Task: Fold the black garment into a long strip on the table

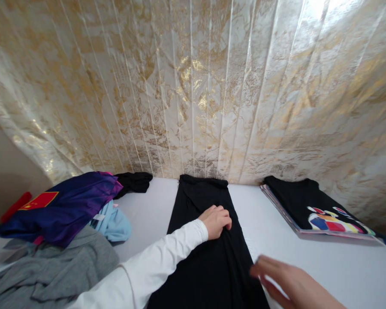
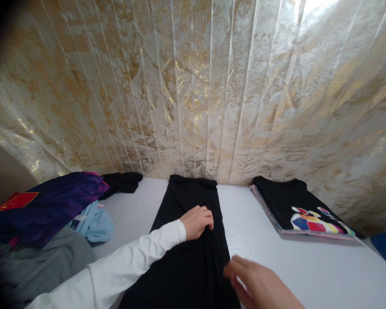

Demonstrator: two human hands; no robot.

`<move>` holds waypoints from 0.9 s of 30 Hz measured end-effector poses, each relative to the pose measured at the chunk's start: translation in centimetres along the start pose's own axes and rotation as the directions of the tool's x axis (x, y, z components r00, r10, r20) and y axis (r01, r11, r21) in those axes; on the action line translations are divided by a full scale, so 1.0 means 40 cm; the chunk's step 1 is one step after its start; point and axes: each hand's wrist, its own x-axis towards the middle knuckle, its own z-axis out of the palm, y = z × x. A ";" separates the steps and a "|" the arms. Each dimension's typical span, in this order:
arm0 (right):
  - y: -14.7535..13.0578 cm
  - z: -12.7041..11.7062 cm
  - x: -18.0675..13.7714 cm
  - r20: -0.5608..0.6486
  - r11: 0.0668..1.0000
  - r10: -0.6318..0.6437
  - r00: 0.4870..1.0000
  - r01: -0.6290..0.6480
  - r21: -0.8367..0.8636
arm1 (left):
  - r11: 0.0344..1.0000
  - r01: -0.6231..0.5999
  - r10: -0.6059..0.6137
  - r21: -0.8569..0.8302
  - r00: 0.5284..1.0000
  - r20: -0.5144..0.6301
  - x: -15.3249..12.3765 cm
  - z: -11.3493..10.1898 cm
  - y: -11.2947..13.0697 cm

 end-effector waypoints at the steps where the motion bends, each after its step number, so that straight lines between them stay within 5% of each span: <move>1: 0.039 -0.004 0.050 -0.033 0.997 0.064 0.997 -0.063 0.043 | 1.000 -0.023 0.023 -0.005 1.000 0.006 -0.011 0.002 0.011; 5: 0.179 0.038 0.239 -0.168 0.994 0.087 0.982 -0.073 0.085 | 0.993 -0.120 0.120 0.002 0.993 -0.021 -0.067 0.014 0.048; 9: 0.260 0.113 0.333 -0.187 0.996 0.077 0.979 -0.083 -0.023 | 0.967 -0.250 0.253 0.052 0.966 -0.055 -0.103 0.024 0.073; 17: 0.312 0.133 0.325 -0.121 0.966 0.076 0.990 -0.103 -0.238 | 0.904 -0.428 0.424 -0.015 0.899 -0.110 -0.126 0.076 0.147; 27: 0.324 0.097 0.363 -0.036 0.945 0.132 0.991 -0.136 -0.296 | 0.889 -0.399 0.392 -0.226 0.917 -0.075 -0.177 0.108 0.141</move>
